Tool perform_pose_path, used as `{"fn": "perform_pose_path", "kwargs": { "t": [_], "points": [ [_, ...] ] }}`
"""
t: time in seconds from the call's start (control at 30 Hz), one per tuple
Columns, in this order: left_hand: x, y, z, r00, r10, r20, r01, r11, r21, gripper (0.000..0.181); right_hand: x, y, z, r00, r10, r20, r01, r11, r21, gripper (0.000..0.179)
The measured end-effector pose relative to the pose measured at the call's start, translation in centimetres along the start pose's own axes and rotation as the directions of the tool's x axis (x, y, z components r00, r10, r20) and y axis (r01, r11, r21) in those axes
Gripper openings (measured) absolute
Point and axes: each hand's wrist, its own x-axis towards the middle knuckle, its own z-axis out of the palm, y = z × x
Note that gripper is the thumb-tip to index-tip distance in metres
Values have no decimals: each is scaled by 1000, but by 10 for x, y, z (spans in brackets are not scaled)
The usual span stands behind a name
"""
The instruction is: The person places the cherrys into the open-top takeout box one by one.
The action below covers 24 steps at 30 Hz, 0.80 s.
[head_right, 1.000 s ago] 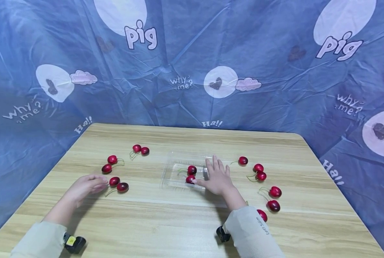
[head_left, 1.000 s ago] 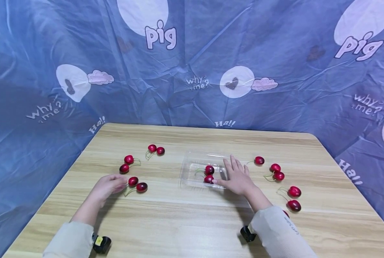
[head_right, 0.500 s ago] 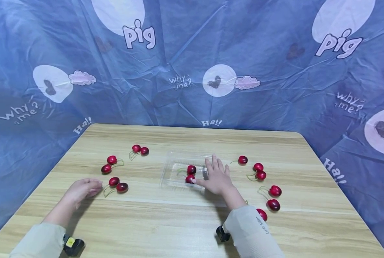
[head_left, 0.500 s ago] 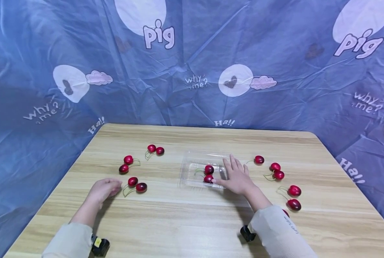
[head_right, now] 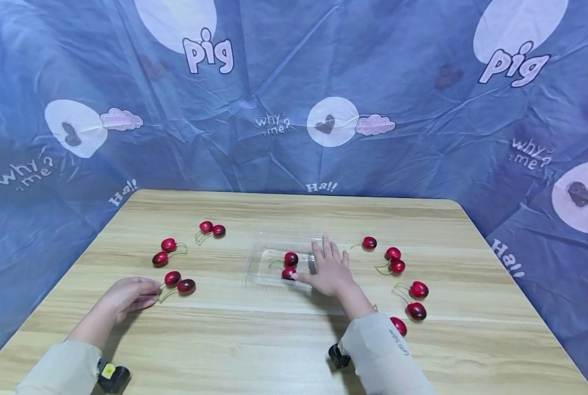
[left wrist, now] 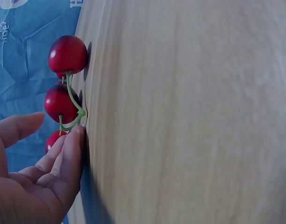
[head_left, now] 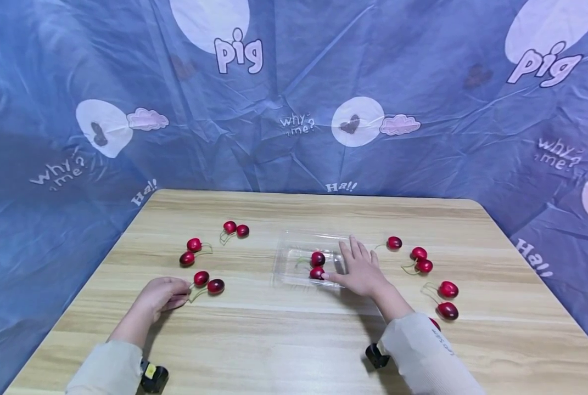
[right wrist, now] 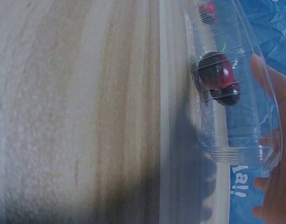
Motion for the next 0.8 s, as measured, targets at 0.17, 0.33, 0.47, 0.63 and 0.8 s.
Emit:
{"fn": "perform_pose_path", "kwargs": {
  "t": [0.17, 0.33, 0.47, 0.63, 0.8],
  "points": [
    [1, -2, 2, 1000, -1, 8, 0, 998, 69, 30, 0, -2, 0, 1000, 0, -5, 0, 1000, -1, 95],
    [1, -3, 4, 1000, -7, -10, 8, 997, 79, 29, 1, -2, 0, 1000, -2, -6, 2, 1000, -6, 94],
    [1, -4, 5, 1000, 0, -20, 1, 997, 74, 26, 1, -2, 0, 1000, -3, -8, 3, 1000, -2, 94],
    [1, -4, 6, 999, 10, -31, -8, 999, 49, 24, 1, -2, 0, 1000, 3, -5, -3, 1000, 2, 94],
    [1, -3, 6, 999, 19, -32, -19, 1000, -7, 25, 1, -1, 0, 1000, 5, -4, -5, 1000, 2, 93]
  ]
}}
